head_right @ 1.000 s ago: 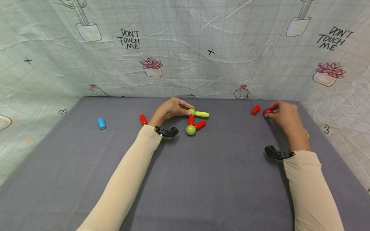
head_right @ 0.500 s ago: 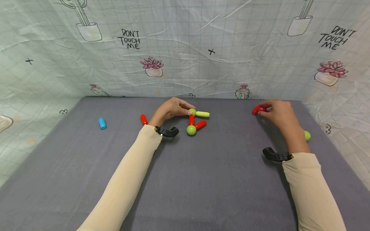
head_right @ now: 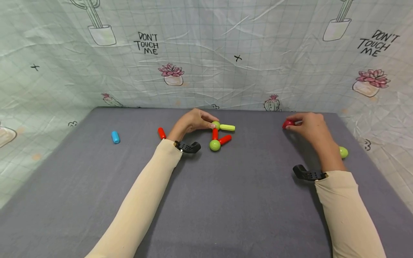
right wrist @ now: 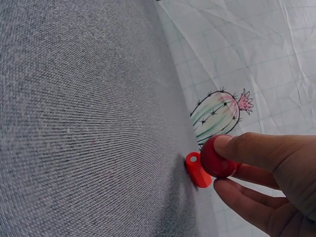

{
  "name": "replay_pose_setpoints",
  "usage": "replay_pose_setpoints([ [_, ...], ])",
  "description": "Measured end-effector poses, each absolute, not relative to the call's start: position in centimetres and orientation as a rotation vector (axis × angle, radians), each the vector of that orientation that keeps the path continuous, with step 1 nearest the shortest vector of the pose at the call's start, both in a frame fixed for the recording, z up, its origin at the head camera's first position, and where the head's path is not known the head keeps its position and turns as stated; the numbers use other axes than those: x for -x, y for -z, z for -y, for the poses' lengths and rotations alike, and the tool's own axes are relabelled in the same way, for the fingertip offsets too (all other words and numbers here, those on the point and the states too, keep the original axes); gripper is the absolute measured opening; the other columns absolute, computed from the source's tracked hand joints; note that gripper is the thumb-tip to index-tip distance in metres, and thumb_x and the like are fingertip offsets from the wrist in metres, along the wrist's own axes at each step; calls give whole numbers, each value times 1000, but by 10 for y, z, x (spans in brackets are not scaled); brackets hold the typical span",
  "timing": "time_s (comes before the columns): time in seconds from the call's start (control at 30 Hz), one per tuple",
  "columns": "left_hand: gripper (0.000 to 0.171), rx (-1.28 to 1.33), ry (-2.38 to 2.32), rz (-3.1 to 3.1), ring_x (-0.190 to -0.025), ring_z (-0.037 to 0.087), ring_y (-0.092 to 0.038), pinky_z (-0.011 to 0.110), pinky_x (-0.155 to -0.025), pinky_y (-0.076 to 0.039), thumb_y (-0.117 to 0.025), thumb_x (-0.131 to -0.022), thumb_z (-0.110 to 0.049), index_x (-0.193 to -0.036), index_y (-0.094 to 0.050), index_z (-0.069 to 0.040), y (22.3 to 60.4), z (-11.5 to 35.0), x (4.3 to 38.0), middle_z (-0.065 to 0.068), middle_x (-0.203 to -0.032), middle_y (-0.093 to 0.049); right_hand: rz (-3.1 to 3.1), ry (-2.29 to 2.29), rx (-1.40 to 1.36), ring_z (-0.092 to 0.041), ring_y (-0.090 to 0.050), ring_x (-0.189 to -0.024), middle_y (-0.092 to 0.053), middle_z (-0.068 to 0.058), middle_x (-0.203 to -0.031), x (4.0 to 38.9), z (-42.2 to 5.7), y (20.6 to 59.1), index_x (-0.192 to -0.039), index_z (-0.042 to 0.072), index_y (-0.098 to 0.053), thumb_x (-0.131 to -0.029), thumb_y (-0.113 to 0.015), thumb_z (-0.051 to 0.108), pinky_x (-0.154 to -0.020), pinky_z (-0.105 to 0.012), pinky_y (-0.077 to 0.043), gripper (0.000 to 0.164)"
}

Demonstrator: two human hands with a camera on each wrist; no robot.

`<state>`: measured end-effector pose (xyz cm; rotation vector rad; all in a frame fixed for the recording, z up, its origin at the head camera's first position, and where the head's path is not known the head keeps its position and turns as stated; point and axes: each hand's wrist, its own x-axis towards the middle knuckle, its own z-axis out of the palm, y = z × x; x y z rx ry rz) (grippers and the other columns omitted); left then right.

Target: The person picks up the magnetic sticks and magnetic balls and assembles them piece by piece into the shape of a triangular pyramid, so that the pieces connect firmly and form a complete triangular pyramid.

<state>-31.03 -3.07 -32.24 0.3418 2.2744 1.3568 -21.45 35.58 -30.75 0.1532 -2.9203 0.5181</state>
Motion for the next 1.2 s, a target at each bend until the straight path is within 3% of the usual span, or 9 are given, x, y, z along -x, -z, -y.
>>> replay_pose_setpoints([
  [0.2, 27, -347, -1361, -2274, -106, 13, -61, 23, -84, -50, -82, -86, -17, -114, -81, -17, 323, 31, 310, -2, -116, -75, 2970, -575, -162, -49, -64, -107, -67, -30, -120, 214, -357, 306, -128, -1, -67, -97, -71, 28, -82, -56, -46, 43],
  [0.43, 27, -335, -1398, -2244, -102, 12, -62, 21, -81, -51, -83, -86, -15, -113, -81, -16, 325, 29, 312, -1, -112, -76, 3047, -668, -175, -45, -67, -110, -64, -27, -129, 215, -352, 303, -138, 4, -62, -101, -64, 38, -68, -35, -46, 50],
  [0.53, 27, -340, -1404, -2241, -102, 13, -62, 22, -81, -52, -83, -86, -15, -113, -81, -16, 325, 29, 311, -1, -111, -77, 3067, -676, -155, -46, -65, -113, -63, -27, -131, 216, -350, 302, -139, 5, -61, -101, -63, 43, -69, -35, -46, 53],
  [0.83, 28, -315, -1409, -2226, -103, 14, -64, 25, -86, -53, -82, -86, -14, -114, -80, -15, 324, 30, 310, 1, -114, -76, 3041, -700, -192, -47, -64, -111, -65, -28, -128, 217, -342, 300, -135, 2, -62, -94, -75, 30, -72, -37, -47, 52],
  [1.07, 27, -315, -1379, -2253, -103, 13, -62, 24, -85, -52, -83, -86, -16, -113, -81, -18, 324, 31, 310, -2, -116, -75, 3006, -660, -251, -40, -67, -100, -70, -25, -119, 219, -334, 301, -132, 2, -65, -93, -76, 30, -70, -38, -45, 49],
  [1.2, 27, -322, -1388, -2249, -104, 14, -62, 24, -84, -52, -83, -86, -16, -113, -81, -17, 324, 30, 310, -1, -115, -75, 3016, -646, -281, -39, -66, -102, -70, -25, -119, 222, -329, 303, -132, 2, -64, -92, -77, 28, -75, -41, -46, 50],
])
